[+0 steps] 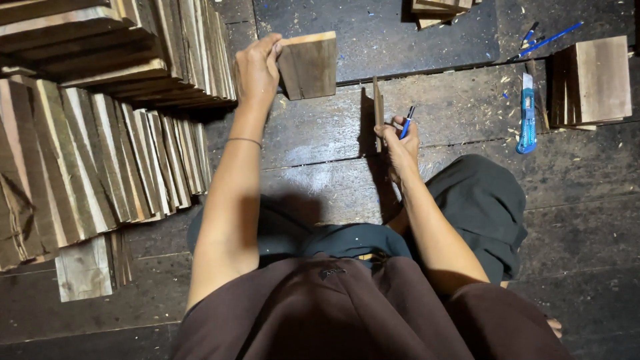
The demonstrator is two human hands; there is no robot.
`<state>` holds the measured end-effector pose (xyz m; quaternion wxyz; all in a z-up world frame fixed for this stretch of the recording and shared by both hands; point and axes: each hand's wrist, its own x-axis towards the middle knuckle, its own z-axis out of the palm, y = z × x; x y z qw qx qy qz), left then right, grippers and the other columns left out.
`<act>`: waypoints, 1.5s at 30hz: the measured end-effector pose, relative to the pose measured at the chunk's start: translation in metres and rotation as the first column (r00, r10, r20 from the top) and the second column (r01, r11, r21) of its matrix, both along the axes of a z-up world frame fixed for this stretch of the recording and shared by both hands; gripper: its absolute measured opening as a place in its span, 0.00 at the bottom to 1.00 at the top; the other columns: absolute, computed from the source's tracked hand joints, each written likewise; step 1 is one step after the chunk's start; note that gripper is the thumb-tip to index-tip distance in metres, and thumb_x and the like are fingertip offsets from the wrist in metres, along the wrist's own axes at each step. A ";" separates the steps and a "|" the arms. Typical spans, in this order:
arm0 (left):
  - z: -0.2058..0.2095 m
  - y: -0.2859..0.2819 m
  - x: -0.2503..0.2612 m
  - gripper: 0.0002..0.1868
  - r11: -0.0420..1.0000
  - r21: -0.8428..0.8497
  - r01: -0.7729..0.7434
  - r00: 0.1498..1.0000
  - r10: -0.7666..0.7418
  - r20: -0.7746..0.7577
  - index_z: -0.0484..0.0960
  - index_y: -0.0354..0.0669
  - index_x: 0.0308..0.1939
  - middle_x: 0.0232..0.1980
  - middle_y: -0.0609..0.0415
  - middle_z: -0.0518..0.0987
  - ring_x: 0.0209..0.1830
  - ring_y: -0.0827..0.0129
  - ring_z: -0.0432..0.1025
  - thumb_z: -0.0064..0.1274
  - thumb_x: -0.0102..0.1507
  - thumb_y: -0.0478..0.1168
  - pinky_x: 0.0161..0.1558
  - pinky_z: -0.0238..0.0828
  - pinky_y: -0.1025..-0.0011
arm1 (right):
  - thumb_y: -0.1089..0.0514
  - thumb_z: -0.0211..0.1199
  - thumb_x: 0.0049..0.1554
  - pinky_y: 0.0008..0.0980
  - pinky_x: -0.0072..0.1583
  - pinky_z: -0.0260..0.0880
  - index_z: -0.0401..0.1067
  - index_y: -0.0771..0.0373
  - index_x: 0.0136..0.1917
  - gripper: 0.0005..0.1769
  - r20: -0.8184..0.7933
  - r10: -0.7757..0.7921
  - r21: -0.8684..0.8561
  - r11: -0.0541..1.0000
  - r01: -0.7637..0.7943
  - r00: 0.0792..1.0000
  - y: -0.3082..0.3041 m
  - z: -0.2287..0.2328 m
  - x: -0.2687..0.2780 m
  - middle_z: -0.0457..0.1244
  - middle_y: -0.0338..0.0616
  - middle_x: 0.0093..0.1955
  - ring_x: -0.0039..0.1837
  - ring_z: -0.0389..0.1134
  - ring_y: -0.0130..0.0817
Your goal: The person sits on the floor and repeatedly picks up small rectangular wood pieces, places them on a larger board, and marks them with a blue pen. The person handles the wood pieces one at a time, aligns them, and draws lines on their surfaces before setting them aside.
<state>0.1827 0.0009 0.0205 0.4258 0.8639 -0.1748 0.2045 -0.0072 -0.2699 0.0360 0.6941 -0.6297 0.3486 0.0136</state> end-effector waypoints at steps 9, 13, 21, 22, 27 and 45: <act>0.008 -0.001 0.014 0.08 0.993 0.099 -0.070 0.997 0.069 0.018 0.87 0.35 0.45 0.38 0.47 0.88 0.34 0.64 0.84 0.57 0.64 0.27 0.43 0.88 0.68 | 0.54 0.70 0.45 0.24 0.59 0.67 0.64 0.56 0.62 0.32 -0.032 -0.055 0.001 0.998 0.055 0.998 0.005 0.007 0.001 0.68 0.35 0.46 0.50 0.69 0.25; 0.005 -0.001 0.006 0.07 0.999 0.039 -0.032 0.999 0.033 -0.018 0.86 0.31 0.44 0.30 0.49 0.85 0.28 0.70 0.79 0.54 0.65 0.24 0.33 0.87 0.81 | 0.52 0.70 0.44 0.26 0.58 0.67 0.65 0.55 0.63 0.34 -0.059 -0.016 -0.074 0.997 0.011 0.998 0.003 0.000 0.000 0.67 0.36 0.47 0.50 0.67 0.26; 0.017 0.003 -0.030 0.06 0.999 0.043 0.020 0.999 -0.022 0.042 0.85 0.32 0.47 0.31 0.51 0.80 0.21 0.72 0.68 0.53 0.69 0.28 0.16 0.65 0.83 | 0.61 0.70 0.49 0.24 0.58 0.69 0.61 0.51 0.56 0.26 0.100 -0.052 0.084 0.996 0.043 0.994 0.006 -0.013 -0.003 0.60 0.28 0.39 0.45 0.63 0.18; 0.023 0.002 -0.041 0.06 0.999 0.042 0.019 0.999 -0.021 0.042 0.85 0.32 0.47 0.31 0.51 0.80 0.21 0.72 0.68 0.53 0.69 0.28 0.16 0.65 0.83 | 0.61 0.70 0.49 0.24 0.58 0.69 0.61 0.51 0.56 0.26 0.100 -0.051 0.084 0.996 0.042 0.994 0.005 -0.015 -0.003 0.60 0.28 0.39 0.45 0.63 0.18; 0.034 0.005 -0.090 0.07 0.990 0.135 0.040 0.988 -0.059 0.142 0.84 0.34 0.50 0.42 0.46 0.85 0.23 0.72 0.72 0.55 0.69 0.27 0.17 0.66 0.80 | 0.65 0.70 0.49 0.23 0.49 0.71 0.57 0.52 0.56 0.28 0.174 -0.032 0.108 0.994 0.014 0.984 0.008 -0.030 -0.005 0.58 0.34 0.44 0.45 0.62 0.20; -0.094 -0.010 -0.204 0.42 0.557 -0.547 -0.625 0.527 -0.216 -0.822 0.62 0.41 0.69 0.65 0.37 0.66 0.59 0.53 0.71 0.70 0.56 0.32 0.48 0.77 0.61 | 0.48 0.76 0.40 0.55 0.61 0.67 0.60 0.57 0.67 0.45 -0.015 0.372 -0.905 0.389 -0.171 0.928 0.006 -0.068 -0.037 0.57 0.49 0.57 0.59 0.64 0.57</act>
